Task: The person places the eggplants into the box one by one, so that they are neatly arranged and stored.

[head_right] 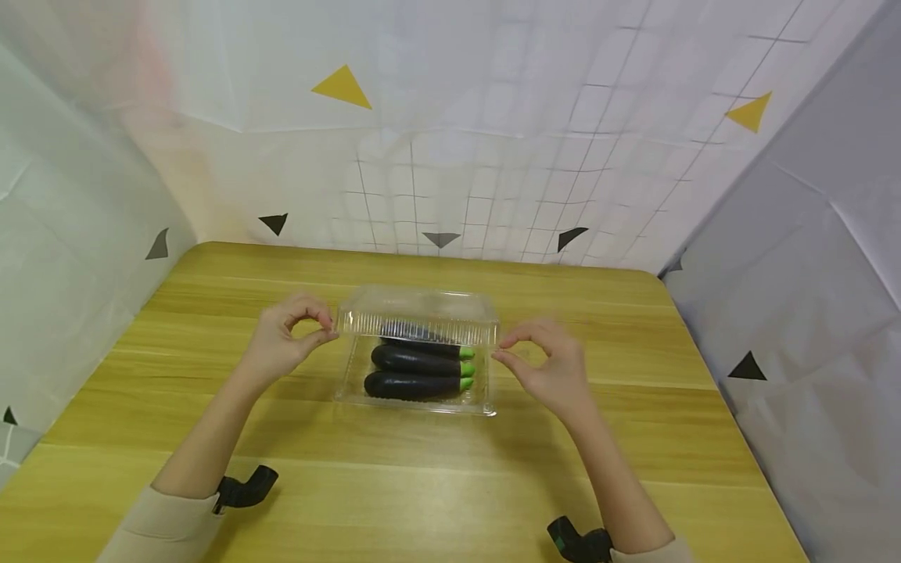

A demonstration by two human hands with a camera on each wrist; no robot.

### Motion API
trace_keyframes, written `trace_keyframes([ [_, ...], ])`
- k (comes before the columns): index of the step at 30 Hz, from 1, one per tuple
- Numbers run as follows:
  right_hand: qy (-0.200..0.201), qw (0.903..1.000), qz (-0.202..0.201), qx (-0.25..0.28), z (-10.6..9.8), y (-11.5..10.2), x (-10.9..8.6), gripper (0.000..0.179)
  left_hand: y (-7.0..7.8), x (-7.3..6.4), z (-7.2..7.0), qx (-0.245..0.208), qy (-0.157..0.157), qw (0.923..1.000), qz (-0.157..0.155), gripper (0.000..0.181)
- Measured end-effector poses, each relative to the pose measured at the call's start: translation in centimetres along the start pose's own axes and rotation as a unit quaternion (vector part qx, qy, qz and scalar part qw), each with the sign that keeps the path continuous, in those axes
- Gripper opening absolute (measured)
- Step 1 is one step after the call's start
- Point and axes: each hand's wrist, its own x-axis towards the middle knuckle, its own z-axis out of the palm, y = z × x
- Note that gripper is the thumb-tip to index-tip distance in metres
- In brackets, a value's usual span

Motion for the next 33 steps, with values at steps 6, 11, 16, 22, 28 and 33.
trace_keyframes([
  [6, -0.033, 0.9992, 0.020, 0.010, 0.5, 0.1, -2.1, 0.033, -0.6, -1.7, 0.1, 0.049, -0.027, 0.9983, 0.015, 0.028],
  [11, -0.043, 0.9989, 0.018, 0.008, 0.9, -1.4, -2.9, 0.032, -1.4, -3.2, 0.4, 0.061, -0.039, 0.9971, 0.023, 0.031],
  [16, -0.051, 0.9986, -0.011, -0.010, 1.6, -0.7, -4.2, 0.031, -2.1, -4.7, 0.8, 0.081, -0.038, 0.9953, 0.037, 0.031],
  [22, -0.050, 0.9985, -0.019, -0.015, 2.3, 1.5, -6.5, 0.033, -2.6, -5.8, 1.4, 0.120, -0.034, 0.9894, 0.075, 0.030],
  [28, -0.050, 0.9986, -0.001, -0.019, 2.5, 1.8, -7.2, 0.033, -3.3, -6.2, 1.9, 0.146, -0.028, 0.9806, 0.127, 0.028],
  [33, -0.056, 0.9977, 0.012, -0.037, 2.6, 1.8, -7.6, 0.032, -3.5, -6.5, 2.1, 0.160, -0.030, 0.9765, 0.142, 0.029],
])
